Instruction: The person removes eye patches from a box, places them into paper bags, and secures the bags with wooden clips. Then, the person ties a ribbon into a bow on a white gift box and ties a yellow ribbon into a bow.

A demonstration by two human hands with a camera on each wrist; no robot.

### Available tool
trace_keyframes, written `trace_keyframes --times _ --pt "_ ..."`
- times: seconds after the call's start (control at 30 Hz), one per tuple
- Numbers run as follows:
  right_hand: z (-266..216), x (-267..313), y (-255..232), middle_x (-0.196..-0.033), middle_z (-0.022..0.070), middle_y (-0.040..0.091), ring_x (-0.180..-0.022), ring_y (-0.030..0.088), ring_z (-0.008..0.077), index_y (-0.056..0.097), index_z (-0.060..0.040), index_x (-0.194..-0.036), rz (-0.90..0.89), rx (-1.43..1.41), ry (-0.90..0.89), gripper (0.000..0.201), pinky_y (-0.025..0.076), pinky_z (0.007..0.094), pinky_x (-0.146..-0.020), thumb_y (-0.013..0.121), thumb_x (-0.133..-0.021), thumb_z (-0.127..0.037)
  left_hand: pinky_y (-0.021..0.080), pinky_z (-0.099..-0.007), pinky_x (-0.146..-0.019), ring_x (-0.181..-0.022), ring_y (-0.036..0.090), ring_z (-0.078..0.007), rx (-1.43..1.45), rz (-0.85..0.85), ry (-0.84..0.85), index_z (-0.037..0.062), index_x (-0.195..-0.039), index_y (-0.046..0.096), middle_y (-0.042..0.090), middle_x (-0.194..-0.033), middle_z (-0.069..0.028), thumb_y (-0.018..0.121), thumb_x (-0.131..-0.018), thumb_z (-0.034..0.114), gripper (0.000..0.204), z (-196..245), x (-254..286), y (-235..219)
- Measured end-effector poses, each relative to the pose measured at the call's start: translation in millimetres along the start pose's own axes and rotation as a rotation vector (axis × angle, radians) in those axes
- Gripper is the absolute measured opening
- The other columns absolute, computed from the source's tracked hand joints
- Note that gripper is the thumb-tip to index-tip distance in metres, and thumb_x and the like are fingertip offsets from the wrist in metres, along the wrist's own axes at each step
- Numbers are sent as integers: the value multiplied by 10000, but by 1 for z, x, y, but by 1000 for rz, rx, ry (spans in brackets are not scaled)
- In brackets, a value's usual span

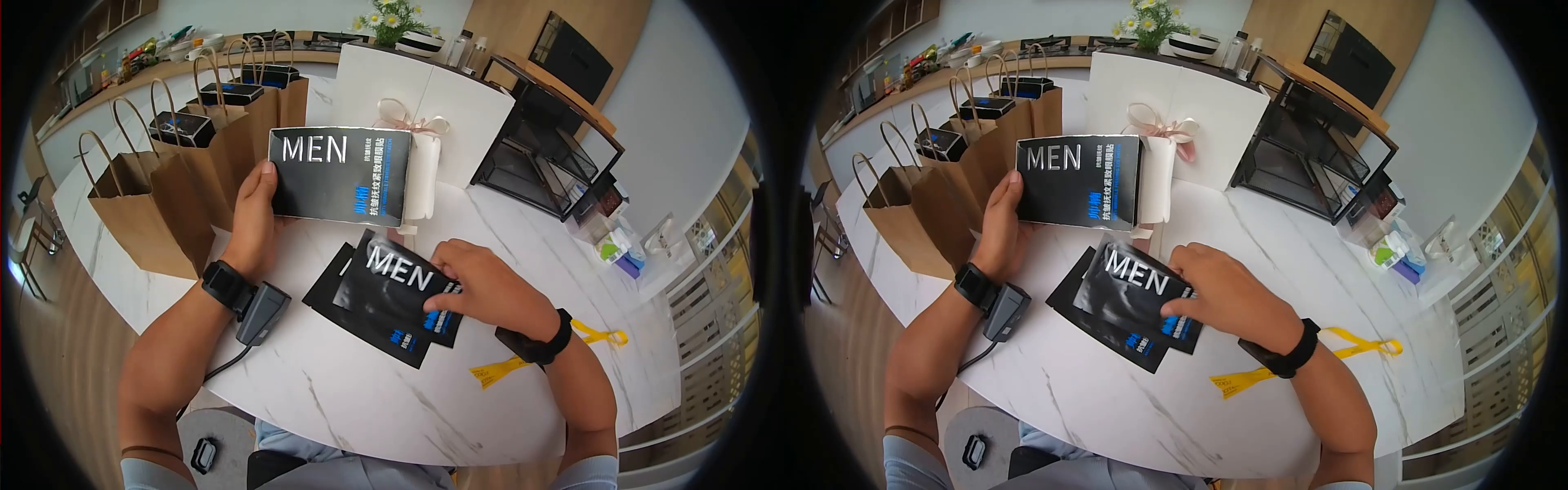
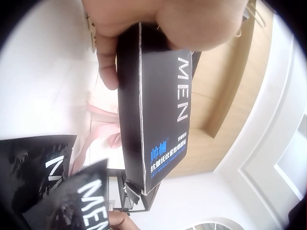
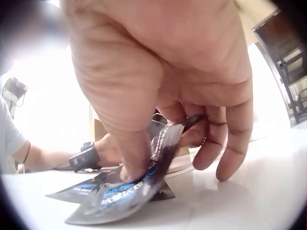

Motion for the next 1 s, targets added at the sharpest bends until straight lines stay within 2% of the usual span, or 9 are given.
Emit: trace_keyframes --times 0.1,0.13,0.17,0.2,0.23,0.4,0.43,0.8,1.0 --pt "8 16 -21 -904 101 666 -830 613 230 612 -21 -1052 10 -193 117 259 496 325 -790 773 -881 -130 529 -430 -986 -1156 619 -174 37 1 8 57 -1361 541 630 -1277 -54 368 -1128 371 428 -1 -2 -1" --pt "19 22 -24 -905 161 671 -813 644 221 584 7 -1011 98 -271 65 209 499 327 -765 733 -877 -55 521 -437 -997 -1170 609 -174 13 24 8 59 -1363 541 626 -1290 -52 365 -1128 372 429 0 -1 -1" --pt "26 28 -34 -879 139 636 -801 589 148 607 -7 -1054 194 -249 -9 224 494 304 -768 733 -870 -28 512 -444 -1008 -1185 599 -174 -10 48 3 62 -1366 541 622 -1303 -50 363 -1129 373 430 -1 0 -1" --pt "35 33 -48 -900 87 665 -843 586 110 620 -5 -1070 231 -203 15 227 497 290 -789 729 -872 -12 512 -444 -1008 -1185 599 -174 -9 51 -4 62 -1366 541 622 -1303 -50 363 -1129 373 430 0 3 1" --pt "41 37 -55 -950 28 688 -896 598 88 617 3 -1054 315 -429 49 198 497 259 -813 719 -884 1 530 -423 -965 -1144 609 -168 22 68 -9 68 -1346 550 623 -1264 -44 367 -1127 380 423 3 5 4" --pt "49 28 -76 -1010 13 687 -969 614 58 604 -12 -1059 533 -498 102 167 488 219 -848 698 -922 -10 555 -399 -918 -1097 624 -165 20 14 6 75 -1321 565 630 -1222 -40 370 -1126 386 416 -4 -2 -1" --pt "46 21 -72 -1004 11 690 -958 618 56 603 -10 -1067 525 -442 6 178 493 219 -843 703 -919 -11 558 -401 -928 -1101 628 -166 12 -9 12 73 -1318 566 633 -1220 -41 368 -1127 383 415 -6 -3 -3" --pt "27 -7 -70 -883 58 726 -825 653 89 646 0 -1065 206 -408 61 245 509 262 -763 774 -865 -58 536 -404 -1000 -1157 637 -178 4 -39 -13 59 -1383 536 636 -1297 -69 365 -1129 370 436 -3 -1 0" --pt "12 -31 -55 -811 156 730 -715 689 197 635 15 -1013 339 -196 -69 334 508 322 -688 822 -839 -200 521 -412 -1019 -1206 608 -174 -51 -173 -21 65 -1407 525 630 -1314 -52 371 -1128 365 438 -8 -3 1"
Point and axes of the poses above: each hand's wrist, its own x-axis away from the middle knuckle, its own y-axis out of the palm, z = x × y, the point moved 1 cm from there along -x, towards the middle knuckle
